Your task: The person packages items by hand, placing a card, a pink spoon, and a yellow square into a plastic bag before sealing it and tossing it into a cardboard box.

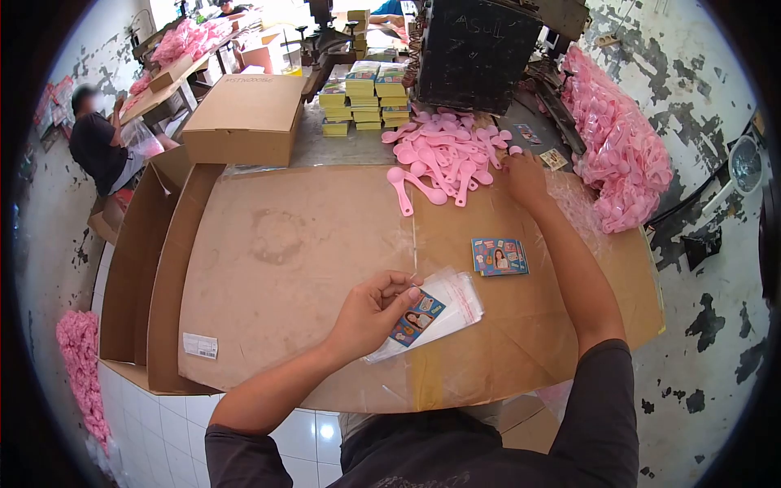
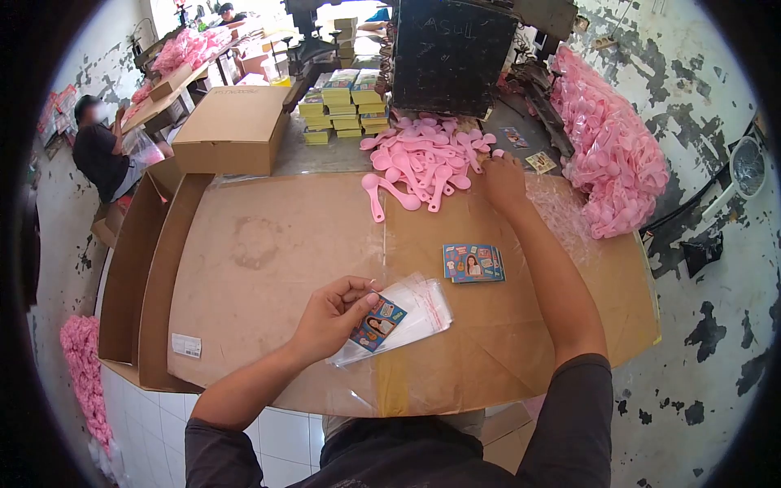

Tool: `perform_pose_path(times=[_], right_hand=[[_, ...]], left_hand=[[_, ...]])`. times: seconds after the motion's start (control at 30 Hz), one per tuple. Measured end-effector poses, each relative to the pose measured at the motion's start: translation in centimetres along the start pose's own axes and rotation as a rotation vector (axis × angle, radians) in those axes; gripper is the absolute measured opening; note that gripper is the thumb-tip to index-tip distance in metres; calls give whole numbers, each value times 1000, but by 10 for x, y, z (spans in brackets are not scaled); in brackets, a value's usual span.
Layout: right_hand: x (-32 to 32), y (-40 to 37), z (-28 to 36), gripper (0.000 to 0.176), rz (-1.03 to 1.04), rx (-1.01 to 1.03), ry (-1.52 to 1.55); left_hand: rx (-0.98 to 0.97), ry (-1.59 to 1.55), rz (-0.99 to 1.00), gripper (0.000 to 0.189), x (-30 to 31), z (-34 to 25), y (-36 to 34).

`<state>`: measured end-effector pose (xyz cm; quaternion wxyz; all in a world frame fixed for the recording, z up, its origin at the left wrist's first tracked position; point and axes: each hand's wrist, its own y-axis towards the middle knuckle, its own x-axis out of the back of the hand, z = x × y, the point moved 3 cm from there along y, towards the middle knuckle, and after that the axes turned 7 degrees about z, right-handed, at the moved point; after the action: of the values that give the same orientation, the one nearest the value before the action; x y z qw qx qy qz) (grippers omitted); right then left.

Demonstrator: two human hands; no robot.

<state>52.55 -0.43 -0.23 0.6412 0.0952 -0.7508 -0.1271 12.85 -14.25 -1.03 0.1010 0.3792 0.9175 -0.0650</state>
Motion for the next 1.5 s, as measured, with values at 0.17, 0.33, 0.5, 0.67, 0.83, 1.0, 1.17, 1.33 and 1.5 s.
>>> perform_pose_path(times=[0.17, 0.33, 0.5, 0.67, 0.83, 1.0, 1.17, 1.33, 1.5], right_hand=[[-26, 9, 0, 21, 7, -14, 526], [19, -2, 36, 21, 63, 175, 694], [41, -14, 74, 24, 240, 451, 769], [62, -6, 83, 25, 350, 431, 970], [2, 29, 63, 43, -76, 268, 587], [-21, 14, 83, 53, 119, 204, 610], [11, -26, 109, 46, 219, 279, 692], [61, -66, 133, 44, 387, 359, 721], [85, -89, 131, 44, 338, 485, 622]], left_hand=[[5, 12, 13, 21, 0, 3, 0], [13, 32, 45, 21, -1, 4, 0], [42, 61, 63, 23, -4, 4, 0], [64, 79, 68, 23, -3, 3, 0], [28, 67, 76, 24, -3, 7, 0], [12, 101, 81, 23, 0, 11, 2], [43, 119, 90, 22, -2, 9, 2], [36, 139, 91, 22, -2, 10, 2], [10, 145, 90, 21, -2, 10, 2]])
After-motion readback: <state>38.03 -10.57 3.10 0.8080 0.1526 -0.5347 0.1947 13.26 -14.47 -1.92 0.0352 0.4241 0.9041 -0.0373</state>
